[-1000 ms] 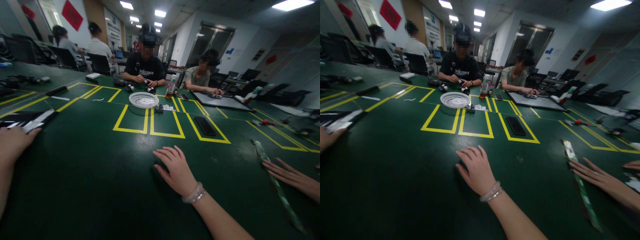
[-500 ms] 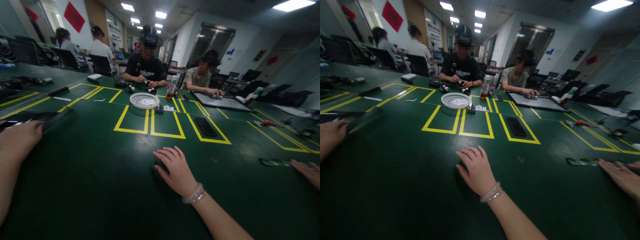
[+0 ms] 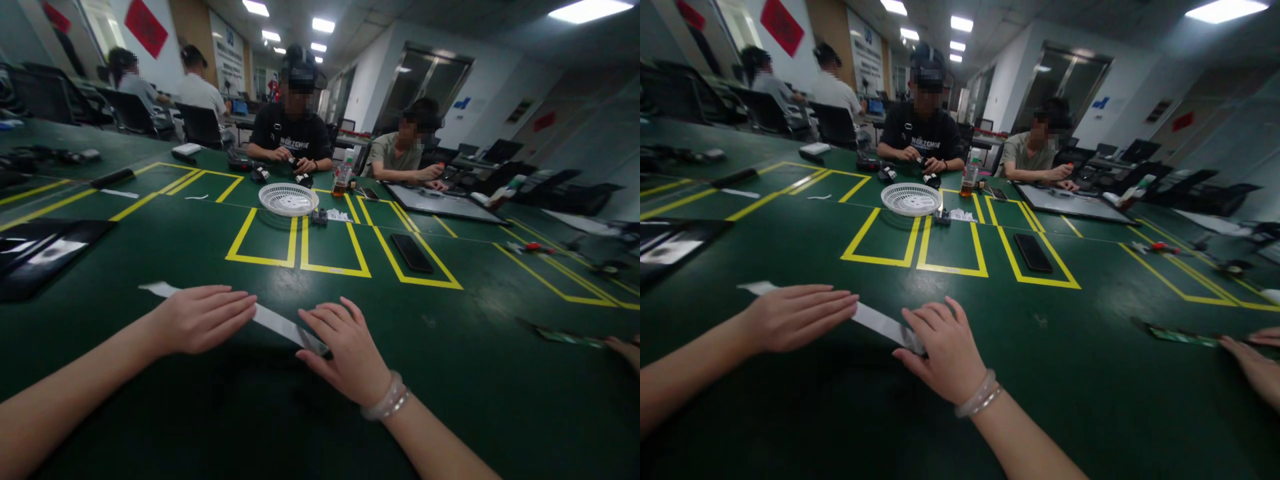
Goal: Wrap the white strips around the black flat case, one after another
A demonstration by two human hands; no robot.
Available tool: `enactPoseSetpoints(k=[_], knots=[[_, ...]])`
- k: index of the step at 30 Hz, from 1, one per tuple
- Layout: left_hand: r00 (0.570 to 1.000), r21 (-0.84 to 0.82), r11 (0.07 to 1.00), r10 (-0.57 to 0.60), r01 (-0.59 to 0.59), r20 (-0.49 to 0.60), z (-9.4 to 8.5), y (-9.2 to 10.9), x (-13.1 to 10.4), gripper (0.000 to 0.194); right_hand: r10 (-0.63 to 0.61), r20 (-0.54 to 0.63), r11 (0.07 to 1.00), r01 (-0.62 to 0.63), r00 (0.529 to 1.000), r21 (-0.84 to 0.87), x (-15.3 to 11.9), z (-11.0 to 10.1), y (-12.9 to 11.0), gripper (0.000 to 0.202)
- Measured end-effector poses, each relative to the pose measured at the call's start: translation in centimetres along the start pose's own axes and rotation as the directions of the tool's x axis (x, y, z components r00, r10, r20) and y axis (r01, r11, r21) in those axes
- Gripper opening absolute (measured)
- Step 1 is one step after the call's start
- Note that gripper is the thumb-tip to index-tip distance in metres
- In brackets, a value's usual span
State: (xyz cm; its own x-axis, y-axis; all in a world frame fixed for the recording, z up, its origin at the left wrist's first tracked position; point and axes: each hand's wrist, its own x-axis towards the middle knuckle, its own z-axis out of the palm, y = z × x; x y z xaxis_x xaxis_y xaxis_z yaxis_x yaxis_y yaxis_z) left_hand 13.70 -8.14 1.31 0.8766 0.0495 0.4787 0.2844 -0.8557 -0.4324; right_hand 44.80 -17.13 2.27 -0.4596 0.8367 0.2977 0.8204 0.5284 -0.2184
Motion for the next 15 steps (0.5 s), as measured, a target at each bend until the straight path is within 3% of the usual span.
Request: enactPoseSetpoints(k=[3, 6, 8, 9, 10, 11, 13, 15], knots=[[0.998, -0.003, 0.999, 0.041, -0.041, -0.041, -0.4, 1.2, 0.8, 0.035, 0.020, 0.096, 0.994, -0.030, 0.995, 0.103, 0.1, 0.2, -0.2, 0.039], [1.000, 0.027, 1.000, 0.002, -0.002, -0.016, -0.5, 0.2, 0.3, 0.036, 0.080, 0.097, 0.970, -0.100, 0.992, 0.220, 0.2, 0.3, 0.0, 0.032], [0.989, 0.048, 0.989, -0.140, 0.138, 0.053, -0.4, -1.7, -0.4, 0.041, 0.169, 0.051, 0.922, -0.176, 0.984, 0.346, 0.2, 0.2, 0.5, 0.032], [0.958, 0.065, 0.963, -0.267, 0.261, 0.103, -0.4, -2.9, -0.9, 0.045, 0.226, 0.028, 0.873, -0.216, 0.974, 0.438, 0.3, 0.1, 0.8, 0.032], [0.895, 0.097, 0.908, -0.419, 0.408, 0.155, -0.4, -4.1, -1.8, 0.050, 0.293, 0.004, 0.800, -0.248, 0.956, 0.546, 0.3, 0.0, 1.2, 0.034], [0.792, 0.146, 0.817, -0.576, 0.558, 0.201, -0.5, -5.4, -2.9, 0.054, 0.363, -0.011, 0.703, -0.267, 0.932, 0.659, 0.4, -0.1, 1.5, 0.037], [0.486, 0.279, 0.549, -0.833, 0.788, 0.265, -1.0, -7.9, -6.2, 0.062, 0.501, 0.017, 0.482, -0.296, 0.865, 0.825, 0.6, -0.3, 2.1, 0.042], [0.153, 0.383, 0.271, -0.938, 0.883, 0.310, -1.7, -10.1, -10.8, 0.079, 0.623, 0.057, 0.278, -0.290, 0.780, 0.916, 0.8, -0.4, 2.5, 0.046]])
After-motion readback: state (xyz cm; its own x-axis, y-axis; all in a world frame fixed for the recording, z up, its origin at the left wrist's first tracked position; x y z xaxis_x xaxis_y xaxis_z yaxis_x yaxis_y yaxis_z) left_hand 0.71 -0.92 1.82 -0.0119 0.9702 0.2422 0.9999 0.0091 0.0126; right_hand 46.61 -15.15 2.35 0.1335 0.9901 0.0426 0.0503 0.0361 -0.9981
